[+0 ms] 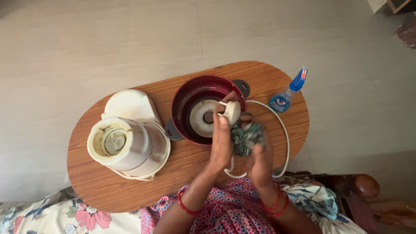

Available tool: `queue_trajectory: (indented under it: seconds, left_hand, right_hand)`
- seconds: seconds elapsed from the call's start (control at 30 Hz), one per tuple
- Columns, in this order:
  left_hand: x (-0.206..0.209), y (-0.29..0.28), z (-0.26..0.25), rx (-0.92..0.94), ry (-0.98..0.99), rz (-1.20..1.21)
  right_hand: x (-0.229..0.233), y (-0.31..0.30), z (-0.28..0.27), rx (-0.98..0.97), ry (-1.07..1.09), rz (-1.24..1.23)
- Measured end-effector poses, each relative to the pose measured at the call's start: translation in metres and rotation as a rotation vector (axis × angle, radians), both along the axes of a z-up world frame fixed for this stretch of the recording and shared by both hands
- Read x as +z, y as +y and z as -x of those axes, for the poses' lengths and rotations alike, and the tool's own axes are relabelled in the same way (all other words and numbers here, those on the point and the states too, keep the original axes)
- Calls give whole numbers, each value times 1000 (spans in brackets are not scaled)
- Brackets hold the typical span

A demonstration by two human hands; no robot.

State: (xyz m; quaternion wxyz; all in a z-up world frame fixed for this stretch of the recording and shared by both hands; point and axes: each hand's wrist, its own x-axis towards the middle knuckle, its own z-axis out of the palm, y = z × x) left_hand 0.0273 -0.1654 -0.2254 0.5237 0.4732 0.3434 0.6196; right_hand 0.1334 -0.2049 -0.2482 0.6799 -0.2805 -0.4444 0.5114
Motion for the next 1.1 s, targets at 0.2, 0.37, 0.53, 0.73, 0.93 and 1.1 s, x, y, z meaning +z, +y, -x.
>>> queue_trajectory:
  seconds: [0.2, 0.37, 0.53, 0.73, 0.93, 1.1]
  left_hand:
    - [7, 6, 6, 187, 918, -455]
    - [46, 19, 30, -94, 1075, -161]
    - [67, 19, 44, -316, 585, 175]
    - [40, 33, 32, -263, -28, 7]
    - [28, 41, 29, -217, -154, -9]
    - [26, 54, 41, -54, -124, 41]
  right_hand:
    - [-15, 7, -24, -140, -667, -83]
    - [-15, 23, -30, 321, 93, 518]
    - [29, 26, -36, 139, -671, -509]
    - [30, 21, -3, 482, 109, 497]
    - [23, -1, -19, 473, -105, 404]
    - [-15, -14, -31, 324, -488, 375]
